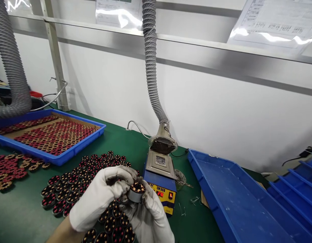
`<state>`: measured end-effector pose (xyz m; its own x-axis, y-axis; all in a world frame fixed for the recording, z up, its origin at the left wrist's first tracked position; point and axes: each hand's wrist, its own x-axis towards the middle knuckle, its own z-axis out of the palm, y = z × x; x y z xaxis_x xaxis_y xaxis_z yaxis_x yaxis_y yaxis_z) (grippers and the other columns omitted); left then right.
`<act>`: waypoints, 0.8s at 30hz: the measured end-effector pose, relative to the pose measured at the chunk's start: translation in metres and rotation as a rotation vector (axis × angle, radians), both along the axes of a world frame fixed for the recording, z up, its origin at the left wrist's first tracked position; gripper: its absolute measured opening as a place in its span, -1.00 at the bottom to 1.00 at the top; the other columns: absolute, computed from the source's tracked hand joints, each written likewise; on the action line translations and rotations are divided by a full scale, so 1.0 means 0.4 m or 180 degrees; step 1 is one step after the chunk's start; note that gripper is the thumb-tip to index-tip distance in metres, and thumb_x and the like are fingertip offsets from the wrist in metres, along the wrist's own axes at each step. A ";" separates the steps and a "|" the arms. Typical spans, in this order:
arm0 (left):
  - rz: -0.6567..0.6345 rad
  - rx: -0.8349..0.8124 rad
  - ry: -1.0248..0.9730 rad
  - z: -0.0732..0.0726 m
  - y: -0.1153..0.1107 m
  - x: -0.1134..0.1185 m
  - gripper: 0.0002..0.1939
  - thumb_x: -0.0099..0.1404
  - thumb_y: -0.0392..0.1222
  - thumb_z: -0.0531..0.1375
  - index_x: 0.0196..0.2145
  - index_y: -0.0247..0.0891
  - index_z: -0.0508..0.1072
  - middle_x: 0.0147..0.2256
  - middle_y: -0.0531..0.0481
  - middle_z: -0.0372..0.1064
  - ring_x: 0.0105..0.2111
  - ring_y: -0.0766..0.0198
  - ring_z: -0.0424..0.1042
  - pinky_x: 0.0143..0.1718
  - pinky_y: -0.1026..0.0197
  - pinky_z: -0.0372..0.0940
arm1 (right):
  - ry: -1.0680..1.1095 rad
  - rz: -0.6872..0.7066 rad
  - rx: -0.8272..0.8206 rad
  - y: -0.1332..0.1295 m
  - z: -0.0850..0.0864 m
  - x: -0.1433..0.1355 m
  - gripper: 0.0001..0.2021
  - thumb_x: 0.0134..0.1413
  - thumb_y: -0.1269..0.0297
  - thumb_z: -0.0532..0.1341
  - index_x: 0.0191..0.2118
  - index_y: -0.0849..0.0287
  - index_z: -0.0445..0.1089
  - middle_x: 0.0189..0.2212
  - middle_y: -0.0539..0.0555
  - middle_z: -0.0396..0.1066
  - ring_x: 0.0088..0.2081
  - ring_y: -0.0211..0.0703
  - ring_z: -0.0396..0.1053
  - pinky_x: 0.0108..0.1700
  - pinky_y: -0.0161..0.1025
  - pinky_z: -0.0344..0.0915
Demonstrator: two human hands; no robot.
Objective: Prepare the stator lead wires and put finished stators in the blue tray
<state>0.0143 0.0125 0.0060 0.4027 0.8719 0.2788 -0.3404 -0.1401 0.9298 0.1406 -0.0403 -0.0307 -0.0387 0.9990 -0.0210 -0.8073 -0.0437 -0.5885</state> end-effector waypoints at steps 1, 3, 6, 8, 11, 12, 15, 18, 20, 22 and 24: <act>0.0020 -0.0039 -0.0088 -0.004 -0.002 0.002 -0.81 -0.06 -0.45 0.07 -0.51 -0.32 0.45 -0.44 -0.01 0.38 -0.46 0.35 0.29 -0.48 0.40 0.18 | -0.0053 -0.0015 0.0014 -0.002 -0.001 0.001 -0.71 -0.22 0.26 0.37 -0.25 0.02 0.46 -0.23 0.07 0.51 -0.26 -0.13 0.46 -0.13 -0.09 0.34; 0.0091 -0.0081 -0.0375 -0.009 -0.004 -0.002 -0.85 0.00 -0.42 0.09 -0.49 -0.30 0.44 -0.42 0.01 0.37 -0.47 0.37 0.27 -0.46 0.40 0.18 | -0.0178 -0.0055 0.0019 -0.004 -0.004 0.006 -0.68 -0.25 0.25 0.38 -0.24 0.01 0.46 -0.21 0.07 0.50 -0.25 -0.11 0.45 -0.08 -0.03 0.31; 0.0339 -0.0050 -0.0613 -0.003 -0.003 -0.015 -0.88 0.09 -0.37 0.12 -0.42 -0.25 0.43 -0.34 0.01 0.39 -0.37 0.33 0.32 -0.33 0.37 0.22 | -0.0285 -0.0096 -0.0061 -0.006 -0.010 0.017 -0.67 -0.25 0.24 0.38 -0.23 0.02 0.46 -0.26 0.06 0.51 -0.26 -0.11 0.45 -0.05 -0.02 0.29; 0.0182 -0.0146 -0.0186 0.006 -0.002 -0.022 -0.83 0.07 -0.37 0.15 -0.34 -0.24 0.45 -0.33 0.00 0.40 -0.30 0.27 0.35 -0.30 0.35 0.25 | -0.0228 -0.0120 -0.0120 -0.006 -0.012 0.018 -0.68 -0.27 0.25 0.38 -0.25 0.02 0.46 -0.27 0.05 0.52 -0.23 -0.12 0.44 -0.02 -0.04 0.26; -0.0158 -0.0066 0.0357 0.012 -0.008 -0.021 -0.79 0.03 -0.44 0.13 -0.38 -0.27 0.48 -0.35 -0.03 0.41 -0.36 0.26 0.38 -0.39 0.36 0.26 | -0.0240 -0.0250 -0.0102 -0.003 -0.008 0.010 -0.66 -0.32 0.23 0.40 -0.27 0.02 0.47 -0.21 0.06 0.50 -0.17 -0.08 0.42 0.01 -0.05 0.24; -0.0103 0.0135 0.0331 0.011 -0.011 -0.019 -0.81 0.03 -0.44 0.11 -0.43 -0.28 0.48 -0.35 -0.03 0.41 -0.36 0.26 0.38 -0.38 0.36 0.26 | -0.0339 -0.0382 -0.0064 0.000 -0.005 0.007 -0.65 -0.32 0.23 0.40 -0.26 0.04 0.46 -0.20 0.07 0.49 -0.17 -0.08 0.42 0.00 -0.06 0.24; 0.0355 0.0782 0.0128 0.007 -0.023 -0.020 -0.82 0.10 -0.41 0.12 -0.48 -0.23 0.48 -0.33 -0.01 0.41 -0.24 0.22 0.37 -0.21 0.34 0.26 | -0.0835 -0.1085 0.0060 0.013 -0.001 0.000 -0.63 -0.32 0.31 0.41 -0.25 0.10 0.44 -0.24 0.06 0.49 -0.22 -0.14 0.42 -0.08 -0.17 0.31; 0.0622 0.0785 -0.0121 0.011 -0.026 -0.026 -0.86 0.14 -0.36 0.16 -0.42 -0.17 0.49 -0.25 0.01 0.41 -0.14 0.20 0.34 -0.11 0.33 0.23 | -0.1464 -0.2029 0.0289 0.026 -0.007 -0.005 -0.60 -0.40 0.44 0.42 -0.29 0.10 0.43 -0.34 0.02 0.51 -0.32 -0.19 0.44 -0.23 -0.26 0.37; 0.0376 0.0290 -0.0303 0.015 -0.022 -0.023 -0.75 0.09 -0.37 0.19 -0.25 -0.14 0.47 -0.17 0.00 0.39 -0.11 0.19 0.33 -0.14 0.32 0.26 | -0.2051 -0.2746 0.0705 0.027 -0.016 -0.017 -0.58 -0.42 0.50 0.41 -0.30 0.05 0.42 -0.32 -0.01 0.49 -0.30 -0.19 0.43 -0.25 -0.28 0.37; -0.0350 -0.0226 -0.0349 0.010 -0.018 -0.007 -0.60 0.06 -0.36 0.22 -0.10 -0.18 0.39 -0.11 -0.07 0.36 -0.09 0.16 0.33 -0.14 0.28 0.27 | -0.2771 -0.3401 0.1254 0.022 -0.026 -0.036 -0.59 -0.35 0.53 0.37 -0.28 -0.02 0.42 -0.23 -0.02 0.43 -0.22 -0.16 0.40 -0.19 -0.26 0.34; -0.0893 -0.0464 -0.0491 -0.008 -0.016 0.020 -0.66 0.10 -0.28 0.22 -0.11 -0.26 0.40 -0.15 -0.12 0.39 -0.12 0.16 0.34 -0.10 0.25 0.24 | -0.3373 -0.3805 0.1636 0.017 -0.036 -0.056 -0.60 -0.24 0.55 0.30 -0.24 -0.08 0.42 -0.17 -0.01 0.38 -0.16 -0.14 0.37 -0.15 -0.23 0.32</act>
